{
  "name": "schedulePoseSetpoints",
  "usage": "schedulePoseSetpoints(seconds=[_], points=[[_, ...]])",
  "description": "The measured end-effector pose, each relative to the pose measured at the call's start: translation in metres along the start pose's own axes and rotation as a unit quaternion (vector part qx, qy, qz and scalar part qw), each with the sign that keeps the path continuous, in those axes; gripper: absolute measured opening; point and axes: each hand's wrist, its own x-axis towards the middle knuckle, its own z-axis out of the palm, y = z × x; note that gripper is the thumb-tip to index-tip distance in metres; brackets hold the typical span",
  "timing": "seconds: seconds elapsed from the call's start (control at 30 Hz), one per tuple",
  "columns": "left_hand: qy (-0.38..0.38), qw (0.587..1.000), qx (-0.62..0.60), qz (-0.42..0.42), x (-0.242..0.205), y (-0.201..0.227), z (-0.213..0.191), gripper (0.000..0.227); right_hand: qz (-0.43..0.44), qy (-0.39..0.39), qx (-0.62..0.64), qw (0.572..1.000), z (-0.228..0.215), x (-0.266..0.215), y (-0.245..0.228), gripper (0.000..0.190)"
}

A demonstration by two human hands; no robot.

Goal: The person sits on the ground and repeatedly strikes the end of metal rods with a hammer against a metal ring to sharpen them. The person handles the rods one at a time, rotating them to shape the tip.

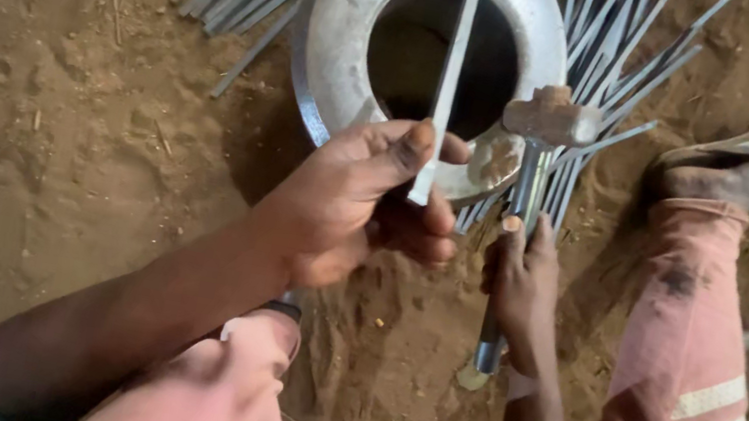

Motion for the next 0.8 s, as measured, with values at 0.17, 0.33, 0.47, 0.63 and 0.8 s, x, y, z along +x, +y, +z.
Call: schedulePoseSetpoints(seconds=[0.17,0.33,0.47,0.63,0.8], points=[[-0.042,0.999,-0.024,0.020,0.005,-0.002,0.020,0.039,-0.008,0.003,-0.031,0.999,0.000,-0.007,-0.007,0.022],[-0.029,0.999,-0.018,0.019,0.008,-0.009,0.018,0.034,-0.055,-0.008,-0.026,0.998,0.003,-0.005,-0.004,0.027],[-0.038,0.999,-0.007,0.034,0.011,-0.017,0.015,0.034,-0.074,0.008,-0.073,0.995,0.000,0.001,0.010,0.028],[-0.038,0.999,-0.021,0.029,0.013,-0.019,0.014,0.034,-0.134,0.006,-0.067,0.989,0.000,0.006,0.021,0.026],[-0.032,0.999,-0.008,0.026,0.010,-0.021,0.012,0.035,-0.046,-0.001,-0.036,0.998,0.003,0.004,0.017,0.024]])
